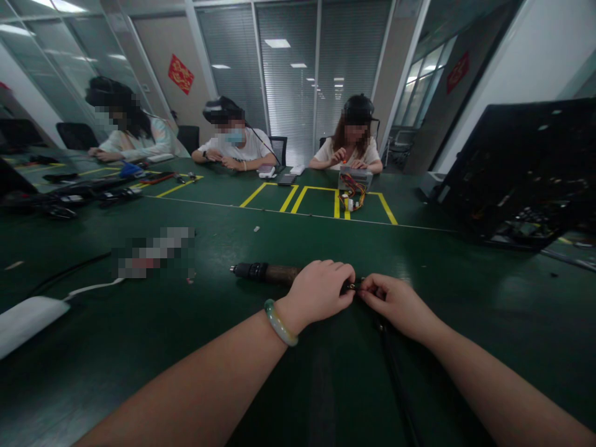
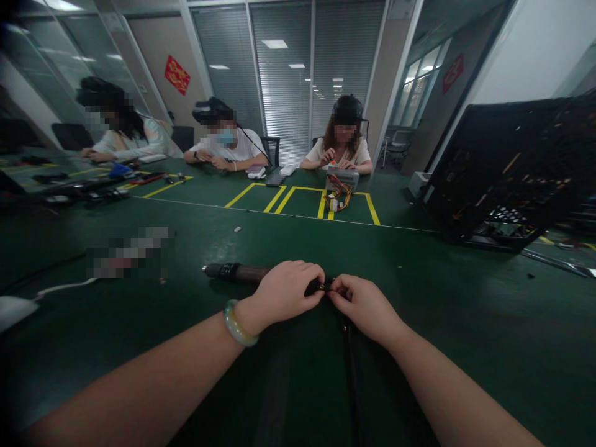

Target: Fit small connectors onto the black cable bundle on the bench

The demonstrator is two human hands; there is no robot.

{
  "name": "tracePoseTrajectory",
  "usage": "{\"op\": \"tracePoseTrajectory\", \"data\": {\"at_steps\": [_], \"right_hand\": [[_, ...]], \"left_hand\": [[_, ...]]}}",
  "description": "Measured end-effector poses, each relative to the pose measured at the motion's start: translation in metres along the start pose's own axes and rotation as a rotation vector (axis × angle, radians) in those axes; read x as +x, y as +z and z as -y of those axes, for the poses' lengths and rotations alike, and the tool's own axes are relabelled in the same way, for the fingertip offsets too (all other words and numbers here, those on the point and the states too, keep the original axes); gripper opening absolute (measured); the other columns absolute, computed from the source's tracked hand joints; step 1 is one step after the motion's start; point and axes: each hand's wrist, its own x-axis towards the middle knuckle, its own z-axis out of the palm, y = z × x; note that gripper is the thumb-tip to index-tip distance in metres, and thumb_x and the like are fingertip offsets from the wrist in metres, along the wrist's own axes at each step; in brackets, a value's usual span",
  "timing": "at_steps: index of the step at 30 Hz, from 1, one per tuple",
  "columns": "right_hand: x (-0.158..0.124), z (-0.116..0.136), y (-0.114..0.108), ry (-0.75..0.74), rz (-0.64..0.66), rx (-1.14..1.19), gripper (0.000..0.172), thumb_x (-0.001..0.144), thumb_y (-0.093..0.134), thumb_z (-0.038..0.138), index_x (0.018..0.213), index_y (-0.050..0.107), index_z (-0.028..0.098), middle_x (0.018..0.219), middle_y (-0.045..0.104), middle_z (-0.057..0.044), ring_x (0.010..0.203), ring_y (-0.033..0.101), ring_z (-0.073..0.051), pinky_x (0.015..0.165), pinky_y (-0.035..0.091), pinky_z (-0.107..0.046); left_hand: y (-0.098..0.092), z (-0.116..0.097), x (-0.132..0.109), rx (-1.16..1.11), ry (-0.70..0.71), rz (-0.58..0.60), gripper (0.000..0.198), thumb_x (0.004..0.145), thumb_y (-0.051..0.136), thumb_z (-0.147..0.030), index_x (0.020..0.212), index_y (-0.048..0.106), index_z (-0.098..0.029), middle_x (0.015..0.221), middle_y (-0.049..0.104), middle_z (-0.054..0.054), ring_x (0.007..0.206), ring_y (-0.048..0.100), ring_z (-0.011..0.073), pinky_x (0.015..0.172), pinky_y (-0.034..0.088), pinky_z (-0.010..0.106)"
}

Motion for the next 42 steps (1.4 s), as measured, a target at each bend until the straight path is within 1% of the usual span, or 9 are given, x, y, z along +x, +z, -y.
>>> {"op": "tracePoseTrajectory", "data": {"at_steps": [5,13,21,31,35,42], "right_hand": [[0.0,-0.0004,0.0003,-0.003,-0.005,-0.001,0.011,0.089,0.055,0.031,0.088,0.062,0.023,0.076,0.064,0.003,0.066,0.058,-0.014,0.057,0.041,-0.023],[0.0,-0.0034,0.0016,0.01,0.01,0.005,0.013,0.09,0.054,0.032,0.09,0.063,0.022,0.079,0.065,0.001,0.069,0.059,-0.016,0.058,0.042,-0.025],[-0.0007,0.0016,-0.0003,0.004,0.0,-0.004,0.012,0.089,0.054,0.031,0.089,0.062,0.022,0.078,0.065,0.002,0.067,0.059,-0.015,0.058,0.041,-0.024],[0.0002,0.0002,0.0005,0.02,0.01,0.006,0.014,0.089,0.054,0.032,0.09,0.063,0.022,0.08,0.065,0.0,0.068,0.059,-0.015,0.059,0.042,-0.025],[-0.0004,0.0015,0.0001,0.016,0.014,0.003,0.013,0.09,0.054,0.032,0.09,0.063,0.023,0.078,0.065,0.001,0.066,0.058,-0.015,0.058,0.041,-0.024],[0.0,0.0025,0.0005,0.013,-0.006,-0.007,0.011,0.089,0.055,0.031,0.088,0.063,0.023,0.076,0.064,0.002,0.066,0.057,-0.015,0.057,0.041,-0.024]], "left_hand": [[-0.0005,-0.0008,0.0002,0.008,-0.007,0.02,0.017,0.084,0.059,-0.032,0.096,0.055,-0.021,0.09,0.061,0.001,0.085,0.057,0.0185,0.075,0.044,0.033],[-0.0011,-0.0002,0.0003,0.011,0.001,0.027,0.011,0.085,0.056,-0.029,0.093,0.055,-0.02,0.089,0.061,0.001,0.085,0.057,0.0187,0.075,0.043,0.033],[0.0013,0.0002,0.0003,0.021,0.001,0.015,0.01,0.085,0.057,-0.028,0.092,0.055,-0.021,0.088,0.061,0.0,0.084,0.056,0.0191,0.075,0.044,0.034],[-0.0005,-0.0006,0.0,-0.002,-0.005,0.017,0.011,0.085,0.056,-0.028,0.092,0.055,-0.02,0.088,0.061,0.002,0.084,0.056,0.0191,0.075,0.043,0.033],[-0.0011,-0.0002,0.0003,0.008,0.002,0.024,0.01,0.086,0.055,-0.028,0.093,0.055,-0.021,0.089,0.061,0.0,0.085,0.057,0.0193,0.076,0.044,0.034],[-0.002,-0.0009,0.0004,0.026,-0.001,0.046,0.012,0.086,0.056,-0.028,0.094,0.055,-0.02,0.091,0.062,0.002,0.086,0.057,0.019,0.077,0.044,0.034]]}}
